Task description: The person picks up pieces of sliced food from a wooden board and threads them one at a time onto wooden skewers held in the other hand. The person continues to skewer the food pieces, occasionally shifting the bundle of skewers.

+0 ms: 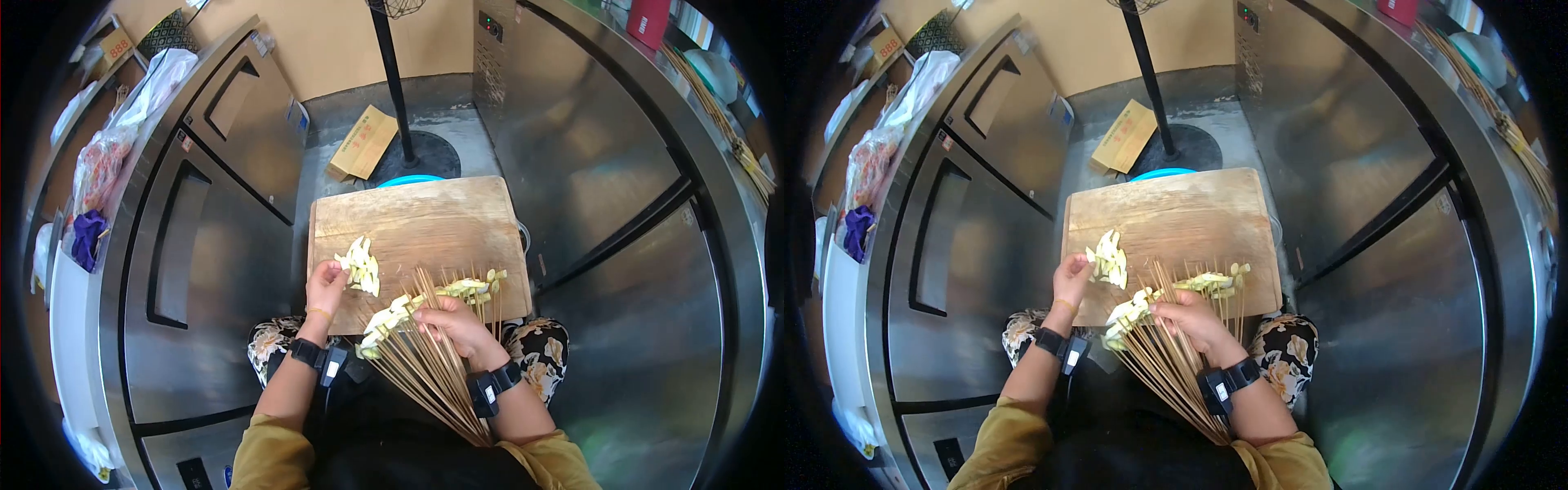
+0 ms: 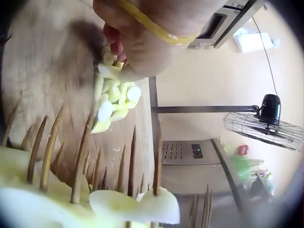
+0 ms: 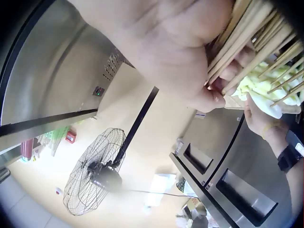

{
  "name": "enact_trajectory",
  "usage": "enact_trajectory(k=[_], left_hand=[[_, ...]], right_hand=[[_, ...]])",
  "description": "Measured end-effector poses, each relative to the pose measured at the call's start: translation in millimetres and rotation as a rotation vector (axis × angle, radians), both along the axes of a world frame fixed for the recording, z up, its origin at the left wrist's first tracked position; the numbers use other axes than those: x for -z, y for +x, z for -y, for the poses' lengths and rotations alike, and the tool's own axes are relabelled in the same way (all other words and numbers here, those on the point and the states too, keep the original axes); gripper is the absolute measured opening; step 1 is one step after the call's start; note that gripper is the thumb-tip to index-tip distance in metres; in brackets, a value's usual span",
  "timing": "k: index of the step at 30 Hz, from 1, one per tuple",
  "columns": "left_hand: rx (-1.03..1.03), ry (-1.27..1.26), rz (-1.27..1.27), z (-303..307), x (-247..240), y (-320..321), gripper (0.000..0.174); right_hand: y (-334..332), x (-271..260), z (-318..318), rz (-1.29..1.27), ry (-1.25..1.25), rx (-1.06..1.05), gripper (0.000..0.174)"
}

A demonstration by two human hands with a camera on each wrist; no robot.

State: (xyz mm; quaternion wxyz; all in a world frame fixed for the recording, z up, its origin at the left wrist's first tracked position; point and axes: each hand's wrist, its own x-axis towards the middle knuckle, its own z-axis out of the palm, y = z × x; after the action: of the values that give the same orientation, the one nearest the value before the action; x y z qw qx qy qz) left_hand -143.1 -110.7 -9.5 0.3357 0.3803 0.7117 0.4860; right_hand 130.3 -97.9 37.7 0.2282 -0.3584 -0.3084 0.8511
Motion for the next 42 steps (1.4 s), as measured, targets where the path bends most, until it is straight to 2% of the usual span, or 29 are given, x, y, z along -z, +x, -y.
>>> enact_trajectory(k=[2, 5, 8, 15, 24, 30, 36, 38, 42], left_hand=[[0.01, 0.013, 0.344, 5, -26, 18, 0.012], [0.108, 0.025, 0.686, 5, -52, 44, 0.015], [0.185, 0.024, 0.752, 2, -63, 62, 0.017], [0.271, 0.029, 0.7, 3, -64, 73, 0.025], [0.3, 0.081, 0.609, 7, -55, 65, 0.024], [0.392, 0.041, 0.264, 8, -79, 72, 0.022], [0.423, 0.046, 0.244, 17, -78, 87, 0.02], [0.469, 0.021, 0.135, 25, -72, 97, 0.019], [0.438, 0.063, 0.165, 31, -64, 103, 0.018]], right_hand=[[-1, -4, 1, -0.003, 0.008, -0.007, 0.01], [0, -8, 2, -0.035, 0.03, -0.017, 0.009], [2, -5, 2, -0.065, 0.064, -0.035, 0.011], [2, -2, 3, -0.118, 0.072, -0.038, 0.015], [1, -2, 4, -0.105, 0.088, -0.057, 0.011], [1, 1, 4, -0.133, 0.083, -0.061, 0.01], [1, 7, 5, -0.133, 0.086, -0.031, 0.01], [1, 9, 4, -0.114, 0.101, -0.012, 0.01], [1, 3, 6, -0.072, 0.134, -0.014, 0.01]])
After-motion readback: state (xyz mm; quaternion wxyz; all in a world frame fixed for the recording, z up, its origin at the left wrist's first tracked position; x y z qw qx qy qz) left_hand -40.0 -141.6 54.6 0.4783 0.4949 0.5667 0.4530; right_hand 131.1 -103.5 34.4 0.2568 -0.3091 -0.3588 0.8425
